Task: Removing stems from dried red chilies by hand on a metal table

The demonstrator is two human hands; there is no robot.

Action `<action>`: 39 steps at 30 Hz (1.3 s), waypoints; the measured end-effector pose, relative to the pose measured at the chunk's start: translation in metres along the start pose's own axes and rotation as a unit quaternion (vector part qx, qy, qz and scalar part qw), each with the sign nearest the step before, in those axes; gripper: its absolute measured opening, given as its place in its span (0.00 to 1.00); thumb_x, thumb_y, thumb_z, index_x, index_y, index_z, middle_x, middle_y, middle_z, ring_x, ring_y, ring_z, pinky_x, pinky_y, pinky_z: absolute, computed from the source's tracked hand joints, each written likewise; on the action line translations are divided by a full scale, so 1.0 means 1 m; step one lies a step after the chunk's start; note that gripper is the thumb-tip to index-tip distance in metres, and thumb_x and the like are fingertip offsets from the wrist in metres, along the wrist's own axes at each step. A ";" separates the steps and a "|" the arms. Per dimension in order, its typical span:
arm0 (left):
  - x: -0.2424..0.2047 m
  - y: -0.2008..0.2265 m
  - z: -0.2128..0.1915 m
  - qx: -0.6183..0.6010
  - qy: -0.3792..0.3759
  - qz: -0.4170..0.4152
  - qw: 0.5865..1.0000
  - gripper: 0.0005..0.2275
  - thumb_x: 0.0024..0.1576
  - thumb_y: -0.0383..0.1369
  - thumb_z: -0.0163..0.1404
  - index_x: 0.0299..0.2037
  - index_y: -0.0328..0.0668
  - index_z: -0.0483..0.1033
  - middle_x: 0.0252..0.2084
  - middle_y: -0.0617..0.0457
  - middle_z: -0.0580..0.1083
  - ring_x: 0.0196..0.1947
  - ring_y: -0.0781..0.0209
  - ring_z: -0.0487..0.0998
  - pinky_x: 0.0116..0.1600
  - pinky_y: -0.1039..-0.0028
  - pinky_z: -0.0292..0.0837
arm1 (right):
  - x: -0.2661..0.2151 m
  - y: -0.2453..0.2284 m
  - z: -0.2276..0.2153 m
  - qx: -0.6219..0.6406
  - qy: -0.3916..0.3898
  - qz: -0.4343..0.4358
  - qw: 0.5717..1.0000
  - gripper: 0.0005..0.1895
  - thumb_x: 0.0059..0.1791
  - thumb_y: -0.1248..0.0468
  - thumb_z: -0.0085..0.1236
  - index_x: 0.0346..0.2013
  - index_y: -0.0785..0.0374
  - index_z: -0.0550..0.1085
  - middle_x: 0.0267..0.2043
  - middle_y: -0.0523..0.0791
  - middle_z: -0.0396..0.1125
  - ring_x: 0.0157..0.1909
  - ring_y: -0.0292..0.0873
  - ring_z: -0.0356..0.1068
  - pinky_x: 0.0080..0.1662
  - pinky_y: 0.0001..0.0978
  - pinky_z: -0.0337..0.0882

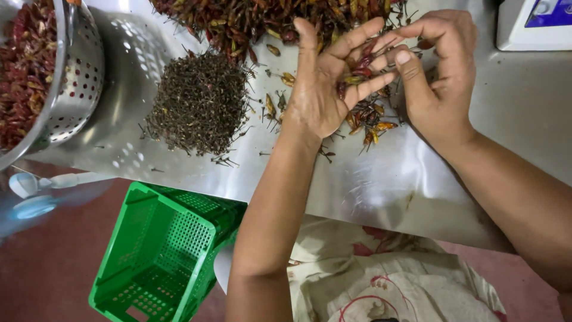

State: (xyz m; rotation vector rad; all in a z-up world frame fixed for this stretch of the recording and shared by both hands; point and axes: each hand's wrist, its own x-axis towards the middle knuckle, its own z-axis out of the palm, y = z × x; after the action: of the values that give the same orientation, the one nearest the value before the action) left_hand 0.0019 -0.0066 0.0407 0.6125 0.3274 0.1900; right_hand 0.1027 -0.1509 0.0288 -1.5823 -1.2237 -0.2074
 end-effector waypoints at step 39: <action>-0.001 0.003 0.009 0.102 0.018 -0.001 0.995 0.44 0.51 0.60 0.35 0.68 0.24 0.62 0.62 0.29 0.71 0.63 0.41 0.74 0.67 0.54 0.73 | -0.009 0.021 -0.005 -0.021 0.002 0.064 0.998 0.07 0.64 0.71 0.51 0.54 0.70 0.75 0.50 0.49 0.69 0.56 0.49 0.62 0.60 0.41 0.59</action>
State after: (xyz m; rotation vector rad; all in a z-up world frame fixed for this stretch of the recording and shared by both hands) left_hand 0.0040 -0.0093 0.0492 0.8116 0.3858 0.1666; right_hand 0.1166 -0.1581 0.0119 -1.6894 -1.1178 -0.1547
